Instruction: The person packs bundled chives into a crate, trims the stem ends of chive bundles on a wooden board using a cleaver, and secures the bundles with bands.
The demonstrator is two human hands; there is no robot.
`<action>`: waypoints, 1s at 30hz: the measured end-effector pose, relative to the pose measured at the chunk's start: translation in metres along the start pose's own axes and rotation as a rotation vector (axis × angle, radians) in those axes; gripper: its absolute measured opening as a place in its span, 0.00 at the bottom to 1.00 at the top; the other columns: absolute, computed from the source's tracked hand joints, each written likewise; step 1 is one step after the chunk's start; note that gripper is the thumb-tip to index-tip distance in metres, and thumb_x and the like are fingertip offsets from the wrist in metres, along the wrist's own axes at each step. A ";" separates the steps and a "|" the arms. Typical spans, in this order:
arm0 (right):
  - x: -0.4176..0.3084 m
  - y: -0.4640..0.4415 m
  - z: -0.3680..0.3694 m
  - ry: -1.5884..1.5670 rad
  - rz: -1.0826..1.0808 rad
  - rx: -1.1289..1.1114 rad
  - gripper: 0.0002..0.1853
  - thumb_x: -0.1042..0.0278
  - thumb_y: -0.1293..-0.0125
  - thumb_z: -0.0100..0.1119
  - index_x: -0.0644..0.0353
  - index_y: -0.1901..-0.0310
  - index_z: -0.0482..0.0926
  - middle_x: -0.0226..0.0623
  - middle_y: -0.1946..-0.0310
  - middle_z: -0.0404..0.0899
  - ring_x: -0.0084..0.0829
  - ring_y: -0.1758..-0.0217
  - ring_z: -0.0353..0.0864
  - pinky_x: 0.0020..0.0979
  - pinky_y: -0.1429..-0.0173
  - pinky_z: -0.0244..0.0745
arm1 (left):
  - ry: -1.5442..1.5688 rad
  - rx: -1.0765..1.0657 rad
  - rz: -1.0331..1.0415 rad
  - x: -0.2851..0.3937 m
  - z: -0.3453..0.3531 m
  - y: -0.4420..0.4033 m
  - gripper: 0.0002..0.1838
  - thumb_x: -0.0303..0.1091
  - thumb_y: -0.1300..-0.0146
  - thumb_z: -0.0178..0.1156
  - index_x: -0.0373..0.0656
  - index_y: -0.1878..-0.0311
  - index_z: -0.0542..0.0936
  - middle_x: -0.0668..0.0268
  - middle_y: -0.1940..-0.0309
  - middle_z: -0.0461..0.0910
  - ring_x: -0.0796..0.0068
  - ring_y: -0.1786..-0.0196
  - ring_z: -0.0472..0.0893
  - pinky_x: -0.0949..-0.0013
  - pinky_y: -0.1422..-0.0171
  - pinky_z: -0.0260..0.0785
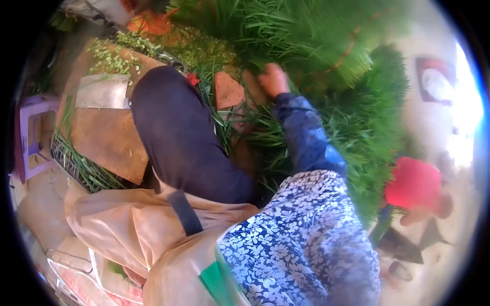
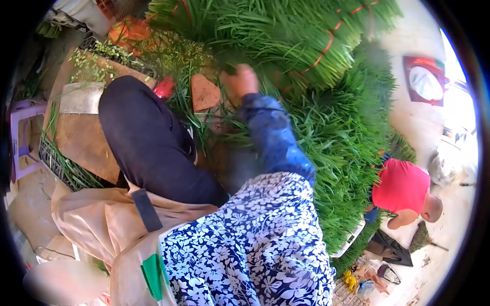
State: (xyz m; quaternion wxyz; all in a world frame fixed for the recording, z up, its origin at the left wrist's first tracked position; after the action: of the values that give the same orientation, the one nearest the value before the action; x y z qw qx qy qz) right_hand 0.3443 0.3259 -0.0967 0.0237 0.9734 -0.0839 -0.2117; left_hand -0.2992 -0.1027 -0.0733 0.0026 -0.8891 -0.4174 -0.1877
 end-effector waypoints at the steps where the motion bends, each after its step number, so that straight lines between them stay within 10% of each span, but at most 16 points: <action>1: 0.086 -0.018 0.030 0.229 -0.145 0.180 0.26 0.64 0.49 0.68 0.64 0.49 0.75 0.51 0.53 0.79 0.50 0.51 0.79 0.42 0.49 0.77 | 0.009 -0.005 -0.012 -0.001 -0.007 0.001 0.39 0.58 0.37 0.57 0.47 0.28 0.65 0.61 0.29 0.64 0.59 0.28 0.62 0.51 0.24 0.47; 3: 0.138 -0.027 -0.002 0.359 0.394 -0.170 0.38 0.55 0.50 0.73 0.67 0.40 0.70 0.54 0.49 0.78 0.51 0.44 0.77 0.44 0.42 0.75 | 0.028 -0.021 -0.033 -0.005 -0.021 0.003 0.38 0.58 0.36 0.56 0.46 0.28 0.65 0.61 0.29 0.64 0.59 0.28 0.63 0.52 0.25 0.47; 9: 0.249 0.009 0.016 0.556 0.333 -0.513 0.69 0.49 0.58 0.79 0.63 0.25 0.35 0.63 0.41 0.69 0.55 0.39 0.73 0.45 0.36 0.71 | 0.084 -0.049 -0.132 -0.020 -0.055 0.011 0.38 0.57 0.36 0.56 0.46 0.28 0.65 0.61 0.30 0.66 0.59 0.29 0.64 0.53 0.25 0.49; 11: 0.249 0.006 0.014 0.377 0.367 -0.557 0.68 0.39 0.64 0.78 0.63 0.26 0.46 0.60 0.30 0.55 0.56 0.32 0.66 0.45 0.33 0.68 | 0.096 -0.053 -0.158 -0.026 -0.070 0.016 0.37 0.57 0.35 0.56 0.45 0.28 0.65 0.61 0.30 0.66 0.59 0.30 0.65 0.53 0.25 0.50; 18: 0.219 -0.023 -0.019 0.509 0.277 -0.565 0.61 0.52 0.60 0.74 0.51 0.24 0.49 0.55 0.46 0.77 0.50 0.42 0.78 0.47 0.39 0.72 | 0.174 -0.095 -0.234 -0.051 -0.096 0.029 0.37 0.56 0.34 0.56 0.45 0.28 0.65 0.61 0.31 0.68 0.59 0.31 0.67 0.55 0.26 0.52; 28: 0.079 -0.060 -0.103 0.871 0.053 -0.514 0.42 0.49 0.57 0.71 0.52 0.38 0.67 0.47 0.49 0.81 0.48 0.44 0.80 0.50 0.43 0.72 | 0.286 -0.101 -0.066 -0.087 -0.129 -0.015 0.35 0.55 0.33 0.55 0.43 0.29 0.66 0.61 0.33 0.70 0.59 0.33 0.69 0.57 0.27 0.55; 30: 0.058 -0.069 -0.131 0.900 -0.016 -0.489 0.43 0.48 0.57 0.71 0.52 0.37 0.67 0.46 0.49 0.81 0.48 0.45 0.80 0.49 0.44 0.73 | 0.157 0.018 0.062 -0.054 -0.133 -0.023 0.23 0.35 0.28 0.54 0.34 0.34 0.71 0.56 0.38 0.75 0.65 0.38 0.74 0.68 0.31 0.63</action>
State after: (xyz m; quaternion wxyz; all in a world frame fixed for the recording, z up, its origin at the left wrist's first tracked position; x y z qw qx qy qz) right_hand 0.4615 0.3849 -0.0075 0.2828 0.9348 -0.0058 0.2148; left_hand -0.3919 -0.1495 0.0286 0.0491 -0.8840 -0.3901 -0.2530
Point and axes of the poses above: each hand's wrist, its own y-axis away from the middle knuckle, its own z-axis out of the palm, x = y × z, the point moved 1 cm from there along -y, towards the middle knuckle
